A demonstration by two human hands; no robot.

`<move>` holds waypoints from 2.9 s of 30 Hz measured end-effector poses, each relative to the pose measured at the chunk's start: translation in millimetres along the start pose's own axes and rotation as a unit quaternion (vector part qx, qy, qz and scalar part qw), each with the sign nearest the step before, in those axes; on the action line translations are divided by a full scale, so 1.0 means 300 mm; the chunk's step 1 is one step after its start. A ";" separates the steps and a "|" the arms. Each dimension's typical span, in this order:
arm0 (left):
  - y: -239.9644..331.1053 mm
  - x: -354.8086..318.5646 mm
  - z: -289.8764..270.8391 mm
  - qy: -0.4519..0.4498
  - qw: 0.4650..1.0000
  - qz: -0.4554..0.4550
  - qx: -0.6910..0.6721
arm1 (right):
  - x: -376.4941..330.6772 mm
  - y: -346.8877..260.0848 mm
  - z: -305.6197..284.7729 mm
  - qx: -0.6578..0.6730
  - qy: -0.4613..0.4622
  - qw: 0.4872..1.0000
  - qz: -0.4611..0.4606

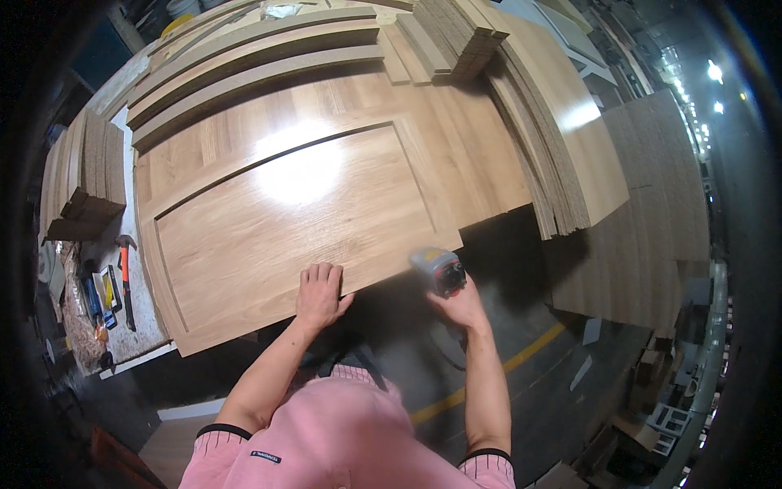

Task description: The person carries wooden boards to a workbench, aligns wooden strips onto a panel, and fastens them with a pneumatic nail gun. The person then taps the wooden pieces with a hammer.

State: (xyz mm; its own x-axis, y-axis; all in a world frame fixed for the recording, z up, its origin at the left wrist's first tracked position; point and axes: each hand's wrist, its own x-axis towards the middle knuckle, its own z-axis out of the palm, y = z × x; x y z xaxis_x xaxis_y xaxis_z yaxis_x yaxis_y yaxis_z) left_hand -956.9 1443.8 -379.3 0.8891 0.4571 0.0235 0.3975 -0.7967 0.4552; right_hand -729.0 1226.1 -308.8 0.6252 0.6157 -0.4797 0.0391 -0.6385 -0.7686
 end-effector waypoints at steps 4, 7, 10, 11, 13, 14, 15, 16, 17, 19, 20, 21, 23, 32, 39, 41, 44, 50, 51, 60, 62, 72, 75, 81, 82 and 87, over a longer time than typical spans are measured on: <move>0.001 -0.003 0.001 -0.011 1.000 -0.007 -0.009 | 0.004 0.017 -0.010 -0.024 -0.008 1.000 0.004; -0.001 -0.005 0.000 -0.016 1.000 -0.004 -0.004 | 0.009 0.052 -0.002 0.005 -0.014 1.000 -0.024; -0.004 -0.002 -0.013 -0.012 1.000 -0.007 -0.003 | 0.026 0.036 -0.001 -0.003 -0.017 0.999 0.043; -0.005 -0.006 -0.013 -0.009 1.000 -0.005 -0.003 | 0.017 0.032 -0.004 -0.003 -0.015 0.999 0.041; -0.007 -0.020 -0.006 -0.010 1.000 -0.002 0.001 | -0.019 0.035 -0.018 0.000 0.030 1.000 0.003; -0.008 -0.014 -0.005 -0.006 1.000 -0.002 0.002 | -0.030 0.039 -0.040 -0.009 0.049 0.999 0.020; -0.006 -0.005 -0.005 -0.003 1.000 0.001 -0.005 | -0.033 0.038 -0.062 -0.017 0.068 0.997 0.037; -0.003 -0.003 -0.004 -0.003 1.000 0.007 -0.012 | -0.059 -0.002 -0.072 0.006 0.082 0.997 0.009; -0.002 -0.005 -0.004 -0.001 1.000 0.010 -0.012 | -0.088 -0.044 -0.081 0.028 0.096 0.995 -0.019; 0.001 -0.004 -0.006 0.007 1.000 0.006 -0.015 | -0.109 -0.057 -0.106 -0.024 0.104 0.994 -0.016; -0.001 0.001 -0.012 0.012 1.000 0.007 -0.014 | -0.129 -0.106 -0.103 -0.028 0.122 0.991 -0.048; -0.002 0.002 -0.020 0.009 1.000 0.006 -0.011 | -0.145 -0.159 -0.108 -0.033 0.140 0.986 -0.081; 0.008 -0.011 -0.019 0.008 1.000 0.003 -0.009 | -0.147 -0.185 -0.150 -0.030 0.137 0.990 -0.034; 0.022 -0.018 -0.005 0.020 0.999 -0.030 0.006 | 0.411 -0.212 -0.393 -0.209 0.154 0.961 -0.096; 0.078 -0.103 0.144 0.123 0.981 -0.147 0.005 | 0.800 -0.162 -0.341 -0.405 0.191 0.845 -0.293; 0.157 -0.100 0.164 0.145 0.964 -0.224 0.015 | 0.737 -0.192 -0.271 -0.344 0.158 0.844 -0.381; 0.252 -0.144 0.171 0.254 0.904 -0.340 -0.047 | 0.501 -0.300 -0.069 -0.372 -0.005 0.849 -0.376; 0.138 -0.166 0.086 0.560 0.440 -0.550 -0.436 | 0.282 -0.221 0.311 -0.349 -0.302 0.764 -0.452; 0.147 -0.160 -0.009 0.572 0.372 -0.500 -0.533 | 0.271 -0.170 0.361 -0.356 -0.249 0.734 -0.522; 0.054 -0.085 0.212 0.562 0.282 -0.472 -0.617 | 0.337 -0.121 0.473 -0.354 -0.267 0.696 -0.564; 0.053 -0.145 0.169 0.523 0.299 -0.424 -0.677 | 0.322 -0.137 0.479 -0.360 -0.256 0.695 -0.567; -0.077 -0.579 -0.256 0.311 0.437 -0.394 -0.746 | 0.219 -0.231 0.496 -0.416 -0.225 0.748 -0.466; -0.474 -0.676 -0.245 0.425 0.670 -0.381 -0.475 | 0.148 -0.276 0.544 -0.408 -0.210 0.774 -0.437; -1.172 -0.880 -0.542 0.211 0.775 -0.583 0.121 | -0.029 -0.237 0.736 -0.274 -0.050 0.894 -0.350; -1.231 -0.905 -0.521 0.185 0.765 -0.597 0.157 | -0.108 -0.298 0.765 -0.203 -0.082 0.940 -0.260; -1.238 -0.833 -0.628 0.087 0.817 -0.571 0.009 | -0.217 -0.184 0.783 -0.211 -0.012 0.941 -0.266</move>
State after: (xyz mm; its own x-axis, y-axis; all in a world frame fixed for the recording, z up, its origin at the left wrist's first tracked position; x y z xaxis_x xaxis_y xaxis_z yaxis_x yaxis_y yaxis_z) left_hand -1369.6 1699.9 -386.4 -0.1079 0.9541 -0.2795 0.9495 0.1822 0.2555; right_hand -955.1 1329.7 -334.5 0.4120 0.9068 -0.0889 0.6495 -0.3607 -0.6693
